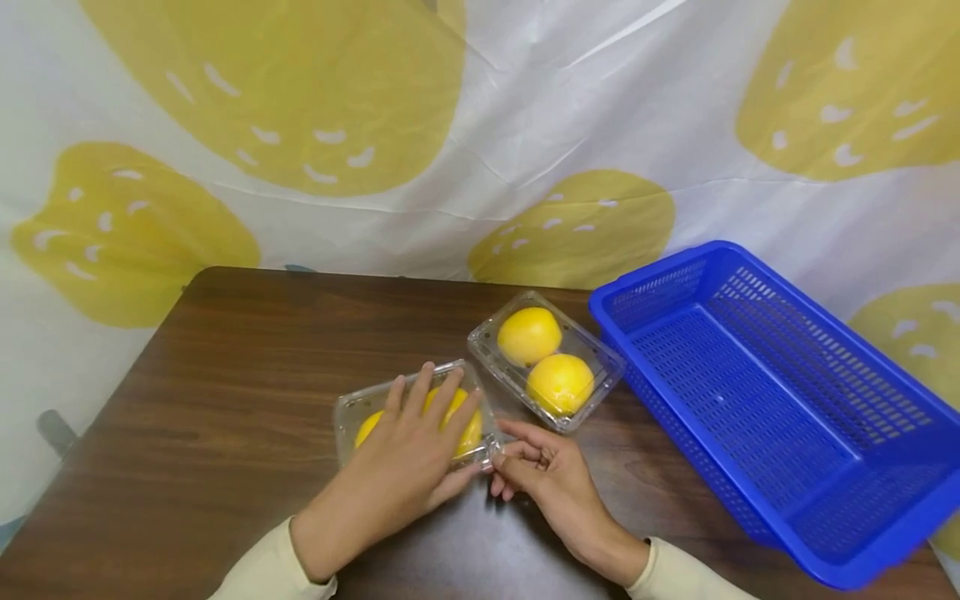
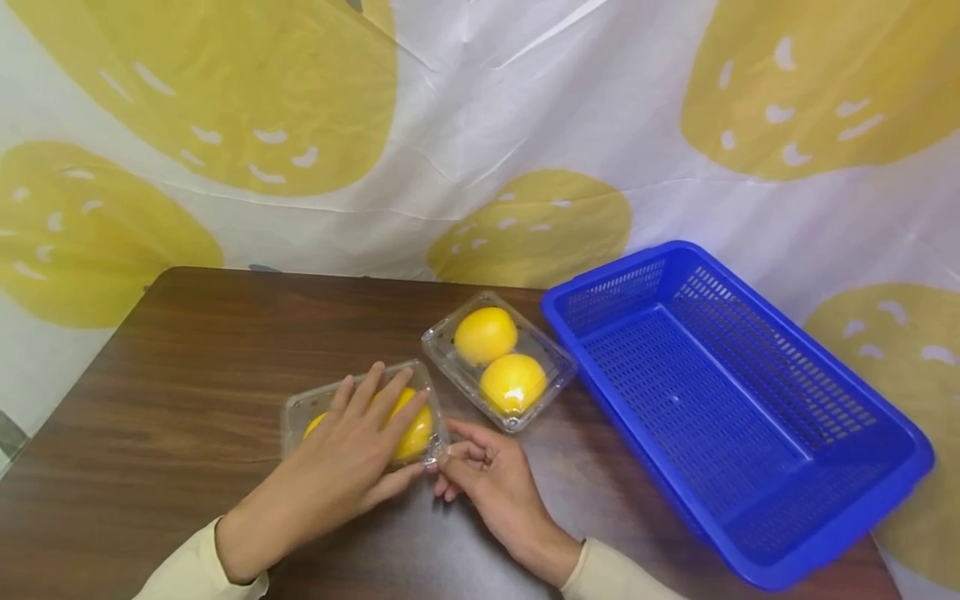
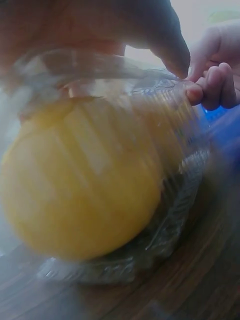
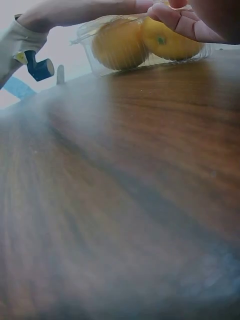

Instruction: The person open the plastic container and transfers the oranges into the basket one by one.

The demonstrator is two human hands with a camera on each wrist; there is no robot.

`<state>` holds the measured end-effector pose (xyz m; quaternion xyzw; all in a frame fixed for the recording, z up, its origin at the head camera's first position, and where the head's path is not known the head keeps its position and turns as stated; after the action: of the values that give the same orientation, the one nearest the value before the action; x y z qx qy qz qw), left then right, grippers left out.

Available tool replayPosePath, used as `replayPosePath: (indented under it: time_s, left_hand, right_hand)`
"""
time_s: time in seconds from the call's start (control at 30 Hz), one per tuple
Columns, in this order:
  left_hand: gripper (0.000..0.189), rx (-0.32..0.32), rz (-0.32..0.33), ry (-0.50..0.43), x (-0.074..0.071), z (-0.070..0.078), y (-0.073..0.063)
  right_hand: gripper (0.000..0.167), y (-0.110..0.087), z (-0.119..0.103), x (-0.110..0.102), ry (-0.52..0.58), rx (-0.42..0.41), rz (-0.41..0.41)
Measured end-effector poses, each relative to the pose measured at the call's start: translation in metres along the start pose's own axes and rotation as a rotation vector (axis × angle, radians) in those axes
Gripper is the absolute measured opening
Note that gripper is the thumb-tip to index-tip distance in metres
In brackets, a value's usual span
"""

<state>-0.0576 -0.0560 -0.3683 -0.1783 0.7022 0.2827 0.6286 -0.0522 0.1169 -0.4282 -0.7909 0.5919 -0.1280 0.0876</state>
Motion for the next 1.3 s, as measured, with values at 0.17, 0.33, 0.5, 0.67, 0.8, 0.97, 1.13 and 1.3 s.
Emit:
replayPosePath:
  time_s: [0.17, 0.33, 0.5, 0.67, 0.8, 0.97, 1.13, 1.3]
  left_hand:
    - [0.078, 0.014, 0.02, -0.048, 0.0, -0.004, -0.007]
    - [0.074, 0.036, 0.065, -0.044, -0.001, -0.007, -0.015]
    - [0.071, 0.045, 0.097, -0.032, -0.003, -0.009, -0.025]
    - [0.07, 0.049, 0.119, -0.026, -0.005, -0.01, -0.031]
    - [0.069, 0.042, 0.12, -0.043, -0.005, -0.01, -0.037]
    - [0.07, 0.03, 0.123, -0.065, -0.004, -0.012, -0.045]
    - [0.07, 0.041, 0.148, -0.068, -0.005, -0.015, -0.051]
    - [0.07, 0.058, 0.18, -0.073, -0.006, -0.017, -0.055]
  right_hand:
    - [0.053, 0.001, 0.0, -0.001, 0.058, 0.024, 0.012]
    - [0.047, 0.002, -0.001, -0.002, 0.077, 0.009, 0.009]
    - [0.04, 0.001, 0.0, -0.003, 0.098, 0.013, 0.018]
    - [0.039, 0.0, 0.0, -0.003, 0.109, 0.015, 0.019]
    - [0.039, -0.001, 0.0, -0.002, 0.117, 0.021, 0.026]
    - [0.038, -0.001, 0.001, -0.002, 0.125, 0.029, 0.034]
    - [0.034, -0.001, 0.002, -0.003, 0.137, 0.03, 0.047]
    - [0.033, 0.0, 0.002, -0.003, 0.147, 0.033, 0.06]
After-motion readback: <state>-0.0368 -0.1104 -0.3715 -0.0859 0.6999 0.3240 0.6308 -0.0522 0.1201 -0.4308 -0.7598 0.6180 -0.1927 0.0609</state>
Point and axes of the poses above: each hand's wrist, its own y-axis towards the middle knuckle, its own x-axis out of the palm, z = x × y, the point moved 6 cm from there along y, towards the middle knuckle, and after that the axes turned 11 degrees about x, right-handed, at the moved point
